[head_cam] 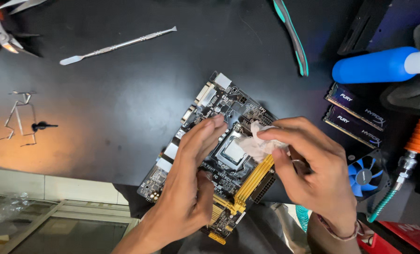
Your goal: The person cleans a motherboard using a white cloth and tweezers. They wipe the CPU socket area and surrounding components, then use tweezers to clean small crevices and edges on the board.
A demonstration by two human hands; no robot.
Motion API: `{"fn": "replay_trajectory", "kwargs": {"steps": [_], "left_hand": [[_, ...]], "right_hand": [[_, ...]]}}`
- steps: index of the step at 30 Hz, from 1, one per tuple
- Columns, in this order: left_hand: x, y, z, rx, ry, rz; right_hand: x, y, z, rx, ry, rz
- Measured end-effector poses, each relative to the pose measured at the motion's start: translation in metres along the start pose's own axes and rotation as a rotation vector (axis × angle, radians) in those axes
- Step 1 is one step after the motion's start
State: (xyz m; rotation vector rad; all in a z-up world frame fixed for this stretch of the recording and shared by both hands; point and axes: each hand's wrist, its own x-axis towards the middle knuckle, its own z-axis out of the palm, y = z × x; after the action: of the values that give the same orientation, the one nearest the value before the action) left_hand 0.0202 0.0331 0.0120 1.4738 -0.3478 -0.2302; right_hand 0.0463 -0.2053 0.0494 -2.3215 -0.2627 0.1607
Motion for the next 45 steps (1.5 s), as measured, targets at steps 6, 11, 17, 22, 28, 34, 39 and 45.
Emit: {"fn": "replay_trajectory", "kwargs": {"steps": [6, 11, 17, 22, 28, 34, 39, 45], "left_hand": [[0.003, 0.003, -0.003, 0.025, -0.037, -0.034], [-0.002, 0.005, -0.002, 0.206, -0.069, -0.071], [-0.008, 0.000, 0.003, 0.459, 0.006, 0.118], [-0.019, -0.008, 0.001, 0.836, 0.243, 0.476], [-0.013, -0.006, -0.008, 0.996, 0.200, 0.154], [-0.015, -0.008, -0.007, 1.071, 0.170, 0.093], [-0.013, -0.009, -0.006, 1.061, 0.180, 0.096], [-0.013, -0.011, -0.003, 1.116, 0.195, 0.098]], "right_hand": [[-0.005, 0.000, -0.002, -0.025, 0.097, -0.010], [-0.006, 0.006, -0.003, 0.000, 0.073, -0.006], [-0.004, 0.002, -0.002, -0.090, 0.071, -0.028], [-0.011, 0.006, 0.006, -0.191, 0.109, -0.057], [-0.005, -0.006, 0.026, -0.128, -0.120, -0.394], [-0.003, 0.002, 0.031, -0.489, -0.130, -0.414], [-0.006, 0.002, 0.020, -0.384, 0.223, -0.212], [-0.006, 0.004, 0.030, -0.395, 0.034, -0.335]]}}
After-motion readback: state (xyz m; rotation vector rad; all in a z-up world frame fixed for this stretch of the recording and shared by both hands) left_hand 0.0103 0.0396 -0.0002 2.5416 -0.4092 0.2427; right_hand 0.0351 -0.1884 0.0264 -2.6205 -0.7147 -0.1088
